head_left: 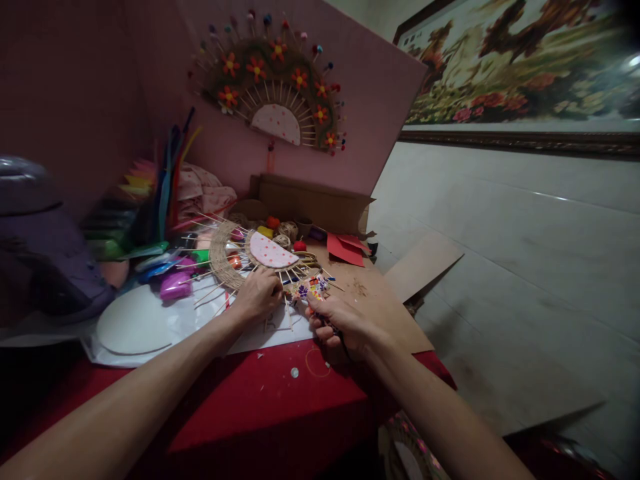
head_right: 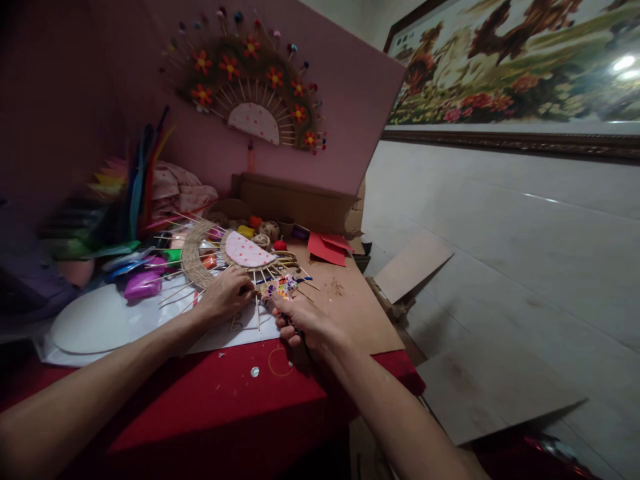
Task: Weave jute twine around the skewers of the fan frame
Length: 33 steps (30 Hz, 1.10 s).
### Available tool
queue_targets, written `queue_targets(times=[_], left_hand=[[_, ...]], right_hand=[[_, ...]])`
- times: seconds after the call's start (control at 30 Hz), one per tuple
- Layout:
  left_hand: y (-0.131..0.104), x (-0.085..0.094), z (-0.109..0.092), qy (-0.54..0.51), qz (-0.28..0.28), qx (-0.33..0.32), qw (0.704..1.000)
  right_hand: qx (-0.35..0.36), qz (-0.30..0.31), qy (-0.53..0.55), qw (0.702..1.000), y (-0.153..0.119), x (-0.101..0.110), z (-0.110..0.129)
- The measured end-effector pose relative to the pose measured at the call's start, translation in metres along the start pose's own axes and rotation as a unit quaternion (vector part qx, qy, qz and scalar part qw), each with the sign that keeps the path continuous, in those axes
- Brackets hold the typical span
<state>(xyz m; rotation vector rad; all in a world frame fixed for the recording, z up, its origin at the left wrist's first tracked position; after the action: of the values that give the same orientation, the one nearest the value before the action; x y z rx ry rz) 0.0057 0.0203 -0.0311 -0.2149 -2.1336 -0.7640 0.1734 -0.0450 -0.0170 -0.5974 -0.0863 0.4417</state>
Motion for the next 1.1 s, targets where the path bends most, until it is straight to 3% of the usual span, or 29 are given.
queue_targets(times=[1.1], left_hand=[[0.0, -0.0006, 0.001, 0.001, 0.016, -0.007, 1.0]], right_hand=[[-0.01, -0.012, -0.017, 1.0, -0.0084, -0.0025, -0.0036]])
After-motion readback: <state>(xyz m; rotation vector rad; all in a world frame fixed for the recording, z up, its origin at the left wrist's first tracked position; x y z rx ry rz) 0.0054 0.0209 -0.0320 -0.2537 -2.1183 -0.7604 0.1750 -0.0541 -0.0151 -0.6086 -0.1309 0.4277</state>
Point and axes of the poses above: each hand's wrist, its own y-axis towards the middle knuckle, its own x-axis out of the back of the hand, z = x × y, the point moved 3 cm from there along y, towards the middle knuckle, and after that the axes turned 12 degrees about -y, right-handed, at the moved point
